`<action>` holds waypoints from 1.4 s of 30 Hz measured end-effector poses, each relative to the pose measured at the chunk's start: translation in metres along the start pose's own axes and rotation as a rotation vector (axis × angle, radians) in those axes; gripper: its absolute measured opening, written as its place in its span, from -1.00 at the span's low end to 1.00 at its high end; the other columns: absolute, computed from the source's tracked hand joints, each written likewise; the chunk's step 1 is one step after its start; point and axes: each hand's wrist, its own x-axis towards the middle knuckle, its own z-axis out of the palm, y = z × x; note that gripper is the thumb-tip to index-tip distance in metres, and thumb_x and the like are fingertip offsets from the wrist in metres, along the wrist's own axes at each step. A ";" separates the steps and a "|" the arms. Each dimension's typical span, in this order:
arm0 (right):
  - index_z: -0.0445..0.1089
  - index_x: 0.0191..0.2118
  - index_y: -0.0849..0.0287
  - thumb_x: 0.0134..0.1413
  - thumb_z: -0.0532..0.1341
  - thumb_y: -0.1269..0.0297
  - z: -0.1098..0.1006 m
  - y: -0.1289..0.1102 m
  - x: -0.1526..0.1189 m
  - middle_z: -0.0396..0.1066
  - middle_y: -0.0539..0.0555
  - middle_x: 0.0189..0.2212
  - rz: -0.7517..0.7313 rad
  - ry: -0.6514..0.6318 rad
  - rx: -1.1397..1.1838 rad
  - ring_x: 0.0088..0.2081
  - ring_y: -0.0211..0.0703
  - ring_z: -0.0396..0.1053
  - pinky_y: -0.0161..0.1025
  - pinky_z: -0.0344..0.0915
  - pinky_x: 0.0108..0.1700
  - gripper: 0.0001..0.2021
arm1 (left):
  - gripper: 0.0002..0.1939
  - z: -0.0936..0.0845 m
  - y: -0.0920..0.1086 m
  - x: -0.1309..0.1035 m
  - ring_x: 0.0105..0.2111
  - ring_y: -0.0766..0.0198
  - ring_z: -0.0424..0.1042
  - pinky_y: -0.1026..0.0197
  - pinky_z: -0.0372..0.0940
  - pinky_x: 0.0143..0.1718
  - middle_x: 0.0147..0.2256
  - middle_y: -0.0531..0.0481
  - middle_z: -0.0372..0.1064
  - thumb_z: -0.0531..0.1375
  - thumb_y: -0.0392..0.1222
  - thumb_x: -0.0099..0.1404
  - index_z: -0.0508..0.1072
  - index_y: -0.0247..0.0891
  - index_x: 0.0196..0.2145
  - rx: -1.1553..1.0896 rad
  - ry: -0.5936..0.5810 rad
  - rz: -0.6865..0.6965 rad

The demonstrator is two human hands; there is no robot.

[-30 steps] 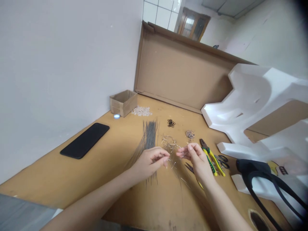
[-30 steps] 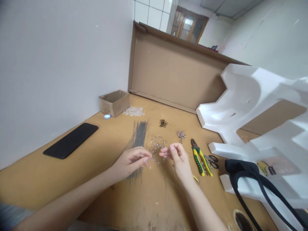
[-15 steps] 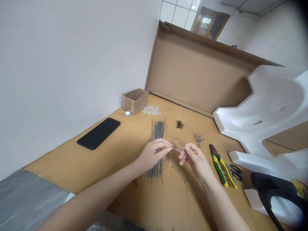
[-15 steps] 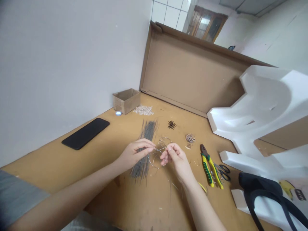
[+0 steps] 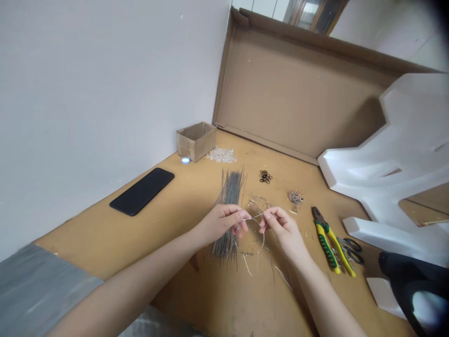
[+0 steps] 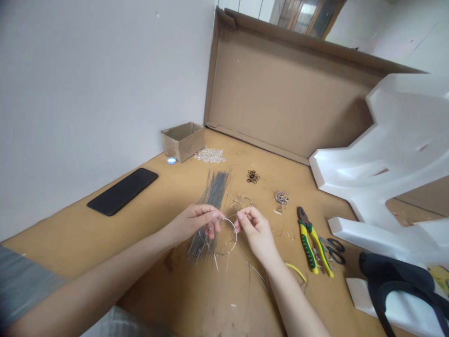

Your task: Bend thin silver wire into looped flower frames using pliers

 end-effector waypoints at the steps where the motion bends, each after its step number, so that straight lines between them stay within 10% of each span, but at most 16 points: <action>1: 0.25 -0.43 0.17 0.00 0.18 0.08 0.001 -0.001 -0.001 0.34 -0.04 -0.54 0.003 -0.005 0.009 -0.53 -0.27 0.34 -0.29 0.26 -0.39 -0.75 | -0.69 0.000 -0.002 0.001 -0.59 0.38 0.37 0.33 0.20 -0.53 -0.45 -0.05 0.43 0.05 -0.05 0.23 0.43 -0.35 -0.29 0.015 0.006 -0.003; 11: 0.34 -0.41 0.17 -0.04 0.24 0.14 0.004 0.004 -0.004 0.42 0.08 -0.30 -0.014 -0.023 -0.013 -0.22 -0.13 0.37 -0.19 0.23 -0.11 -0.80 | -0.68 -0.001 -0.006 0.006 -0.63 0.41 0.37 0.36 0.20 -0.58 -0.39 -0.04 0.42 0.05 -0.03 0.22 0.43 -0.33 -0.25 -0.023 0.011 -0.033; 23: 0.31 -0.25 0.17 -0.03 0.22 0.16 -0.002 0.003 0.000 0.43 0.01 -0.45 0.042 -0.053 0.141 -0.48 -0.26 0.36 -0.23 0.27 -0.29 -0.76 | -0.68 0.000 -0.002 0.004 -0.60 0.42 0.33 0.35 0.16 -0.56 -0.45 0.00 0.36 0.07 -0.03 0.21 0.45 -0.33 -0.30 -0.096 -0.001 -0.019; 32: 0.43 -0.23 0.13 0.05 0.13 0.16 0.001 0.005 -0.004 0.46 0.11 -0.25 -0.097 0.189 -0.315 -0.18 -0.07 0.37 -0.10 0.24 -0.08 -0.77 | -0.70 0.001 -0.002 0.003 -0.62 0.45 0.29 0.36 0.13 -0.57 -0.48 0.03 0.35 0.07 -0.04 0.21 0.43 -0.33 -0.31 -0.139 0.047 0.005; 42: 0.37 -0.08 0.06 0.13 0.05 0.26 0.016 0.008 -0.018 0.50 0.06 -0.33 -0.176 0.033 -0.442 -0.29 -0.08 0.45 -0.14 0.31 -0.17 -0.73 | -0.67 0.004 -0.004 0.004 -0.52 0.40 0.31 0.32 0.18 -0.49 -0.47 0.03 0.30 0.09 0.00 0.20 0.42 -0.33 -0.28 -0.305 0.034 -0.004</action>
